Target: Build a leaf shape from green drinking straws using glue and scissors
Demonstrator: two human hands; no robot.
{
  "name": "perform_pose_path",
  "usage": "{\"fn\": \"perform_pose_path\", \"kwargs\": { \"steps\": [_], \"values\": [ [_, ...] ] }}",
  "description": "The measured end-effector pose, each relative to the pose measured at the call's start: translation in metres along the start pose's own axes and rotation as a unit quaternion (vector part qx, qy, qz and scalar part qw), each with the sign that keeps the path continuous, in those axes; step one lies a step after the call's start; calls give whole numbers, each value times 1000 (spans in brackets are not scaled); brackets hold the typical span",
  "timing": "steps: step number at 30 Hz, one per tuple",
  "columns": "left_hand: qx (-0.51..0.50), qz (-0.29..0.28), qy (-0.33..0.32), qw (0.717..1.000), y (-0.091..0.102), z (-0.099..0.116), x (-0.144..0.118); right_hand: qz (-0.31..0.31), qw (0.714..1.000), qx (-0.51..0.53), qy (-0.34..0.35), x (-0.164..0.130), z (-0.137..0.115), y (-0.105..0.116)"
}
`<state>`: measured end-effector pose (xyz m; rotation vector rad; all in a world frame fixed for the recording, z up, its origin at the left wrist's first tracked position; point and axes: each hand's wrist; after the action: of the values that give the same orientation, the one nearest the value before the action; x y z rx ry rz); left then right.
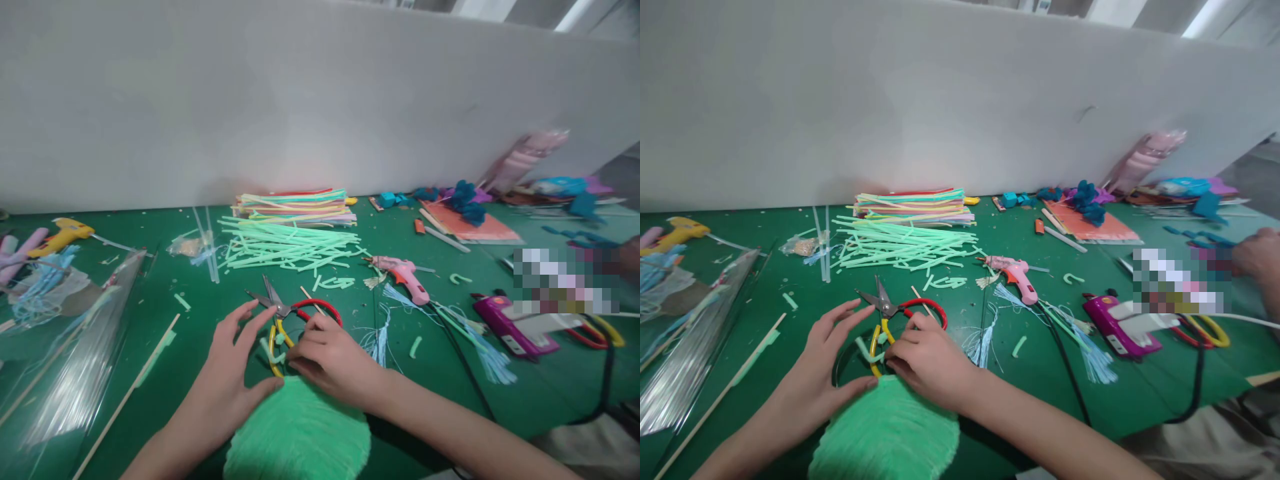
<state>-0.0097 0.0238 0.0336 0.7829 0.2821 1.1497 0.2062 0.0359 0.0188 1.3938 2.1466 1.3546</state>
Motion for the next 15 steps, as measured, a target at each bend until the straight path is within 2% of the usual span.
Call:
{"fn": "perform_pose_path", "kwargs": {
  "steps": [3, 8, 15],
  "values": [
    [103, -7, -80, 991, -1, 1, -6, -22, 999, -29, -9, 3, -5, 1],
    [132, -2, -185, 974, -11, 4, -8, -53, 995, -83, -10, 2, -11, 1],
    [64, -27, -166, 984, -11, 6, -11, -5, 991, -127, 38, -6, -12, -1]
  ]
}}
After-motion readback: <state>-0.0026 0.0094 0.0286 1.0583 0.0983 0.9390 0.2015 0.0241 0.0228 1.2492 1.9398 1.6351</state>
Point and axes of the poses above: each hand's wrist, its own x-axis towards the middle knuckle, its own y-axis out of the back of the hand, z = x × y, and after that the axes turned 10 degrees about -y, right-handed
